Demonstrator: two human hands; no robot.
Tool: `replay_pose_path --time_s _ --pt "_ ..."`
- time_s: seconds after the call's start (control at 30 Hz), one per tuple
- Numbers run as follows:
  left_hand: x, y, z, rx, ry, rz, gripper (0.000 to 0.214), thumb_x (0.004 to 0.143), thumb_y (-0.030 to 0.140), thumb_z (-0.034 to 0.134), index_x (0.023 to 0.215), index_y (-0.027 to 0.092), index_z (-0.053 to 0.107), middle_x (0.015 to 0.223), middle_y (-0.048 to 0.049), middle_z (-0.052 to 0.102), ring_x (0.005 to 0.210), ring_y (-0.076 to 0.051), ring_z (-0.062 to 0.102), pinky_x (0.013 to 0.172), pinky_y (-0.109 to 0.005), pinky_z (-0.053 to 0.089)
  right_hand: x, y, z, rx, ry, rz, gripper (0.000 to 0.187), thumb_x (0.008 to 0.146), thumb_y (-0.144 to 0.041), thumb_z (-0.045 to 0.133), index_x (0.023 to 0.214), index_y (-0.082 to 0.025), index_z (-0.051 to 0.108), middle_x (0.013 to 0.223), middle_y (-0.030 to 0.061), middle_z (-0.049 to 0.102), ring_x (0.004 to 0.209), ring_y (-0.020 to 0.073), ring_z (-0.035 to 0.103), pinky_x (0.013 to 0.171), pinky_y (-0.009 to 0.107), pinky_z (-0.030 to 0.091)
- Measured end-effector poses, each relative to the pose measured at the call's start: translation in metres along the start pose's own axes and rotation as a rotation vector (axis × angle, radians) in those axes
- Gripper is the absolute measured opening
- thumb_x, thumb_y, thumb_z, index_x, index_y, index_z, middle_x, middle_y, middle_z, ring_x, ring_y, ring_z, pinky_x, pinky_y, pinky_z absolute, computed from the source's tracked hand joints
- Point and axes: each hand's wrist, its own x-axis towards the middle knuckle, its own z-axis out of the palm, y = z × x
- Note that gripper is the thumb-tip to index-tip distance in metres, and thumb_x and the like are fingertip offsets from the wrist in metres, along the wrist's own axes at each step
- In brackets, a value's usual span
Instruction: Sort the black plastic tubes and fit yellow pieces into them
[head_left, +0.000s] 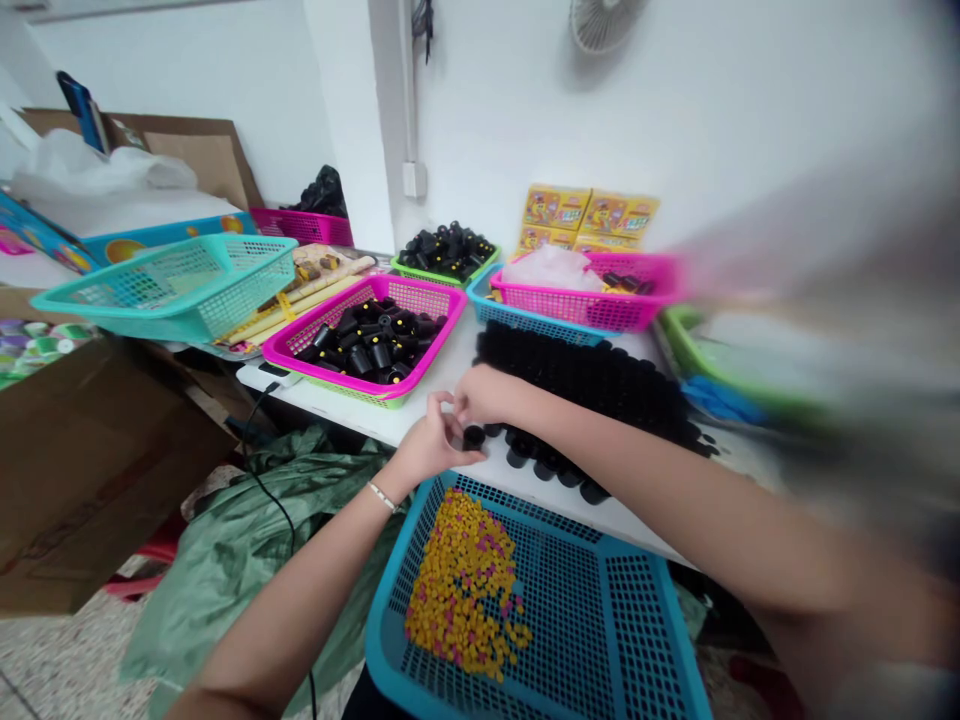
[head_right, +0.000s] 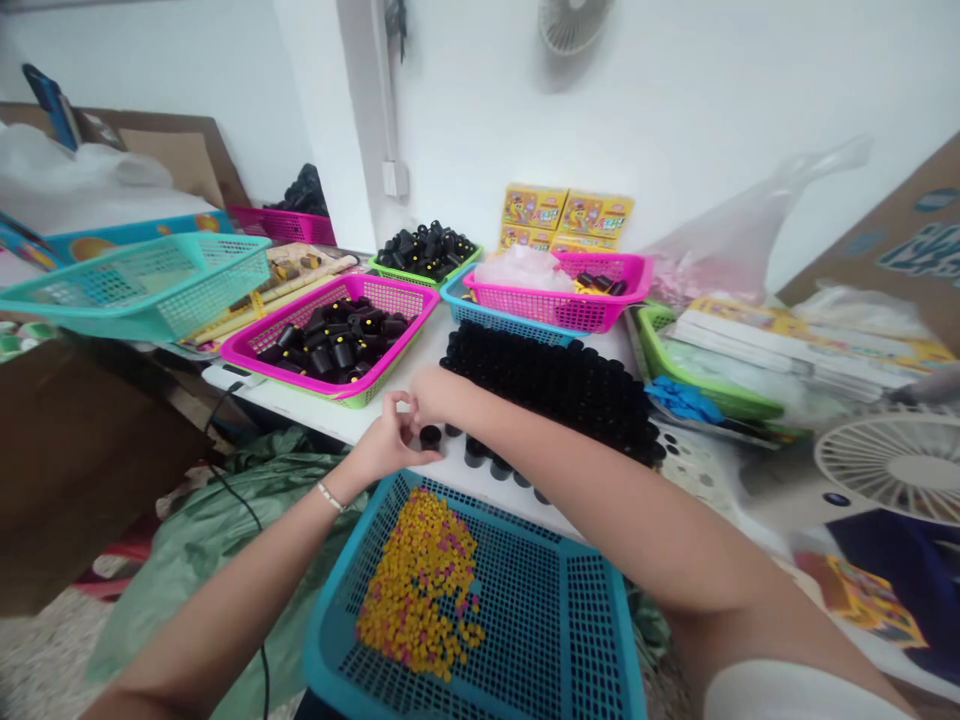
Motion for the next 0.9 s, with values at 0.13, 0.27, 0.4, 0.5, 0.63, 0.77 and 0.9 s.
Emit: replay_pose_path --time_s 0.13,0.27,0.4,0.5,0.63,0.77,0.9 --pt "-0.013 0.013 -0.007 0.104 0.131 0.111 0.049 0.075 0.028 0.076 0.113 0.021 0.047 0.086 -0.0003 0.063 0.074 -0.016 0.060 0.067 -0.029 0.050 -0.046 -0.014 -0.027 0.055 0.043 0.023 0.008 0.081 -0.019 0.066 0.081 -0.019 0.074 0.079 0.0055 0.072 0.075 0.0208 0.065 0.077 0.037 0.050" --pt "-0.037 0.053 -0.027 0.244 0.401 0.438 0.026 0.083 0.011 0.066 0.106 0.022 0.061 0.108 -0.0063 0.063 0.105 -0.022 0.060 0.093 -0.040 0.050 -0.118 -0.032 -0.012 0.886 0.057 0.235 0.029 0.092 -0.036 0.052 0.112 -0.019 0.063 0.085 0.0047 0.069 0.071 0.0178 0.067 0.069 0.034 0.054" --pt "-0.047 0.099 -0.036 0.443 0.265 0.843 0.021 0.086 0.013 0.065 0.105 0.023 0.064 0.111 -0.0061 0.065 0.111 -0.021 0.060 0.094 -0.038 0.053 -0.169 -0.038 0.033 1.797 -0.080 0.603 0.036 0.091 -0.045 0.052 0.102 -0.013 0.064 0.096 0.0106 0.070 0.088 0.0198 0.069 0.087 0.037 0.053" --pt "-0.043 0.116 -0.029 0.616 0.054 1.046 0.013 0.089 0.013 0.060 0.100 0.019 0.065 0.112 -0.0062 0.068 0.114 -0.021 0.061 0.099 -0.037 0.053 -0.182 -0.035 0.056 2.087 0.042 0.732 0.022 0.091 -0.032 0.052 0.089 -0.014 0.065 0.082 0.0046 0.068 0.079 0.0142 0.066 0.091 0.034 0.051" --pt "-0.040 0.119 -0.018 0.718 -0.033 1.107 0.024 0.090 0.009 0.056 0.112 0.014 0.063 0.115 -0.0091 0.067 0.116 -0.024 0.059 0.102 -0.040 0.050 -0.186 -0.028 0.057 2.223 0.254 0.801 0.022 0.090 -0.017 0.048 0.073 -0.018 0.061 0.062 -0.0028 0.058 0.057 0.0088 0.056 0.087 0.029 0.052" --pt "-0.051 0.122 -0.008 0.446 -0.028 0.673 0.034 0.086 0.010 0.060 0.119 0.017 0.055 0.115 -0.0106 0.061 0.110 -0.022 0.059 0.095 -0.037 0.052 -0.194 -0.027 0.041 2.213 0.343 0.766 0.031 0.095 -0.027 0.039 0.088 -0.014 0.067 0.081 0.0057 0.068 0.076 0.0135 0.065 0.094 0.031 0.051" --pt "-0.066 0.126 0.018 0.127 -0.181 0.217 0.018 0.086 0.013 0.059 0.099 0.022 0.051 0.102 -0.0049 0.063 0.095 -0.019 0.063 0.083 -0.032 0.054 -0.202 -0.032 0.030 2.052 0.352 0.695 0.037 0.094 -0.039 0.037 0.108 -0.016 0.063 0.100 0.0092 0.067 0.091 0.0177 0.065 0.094 0.033 0.050"
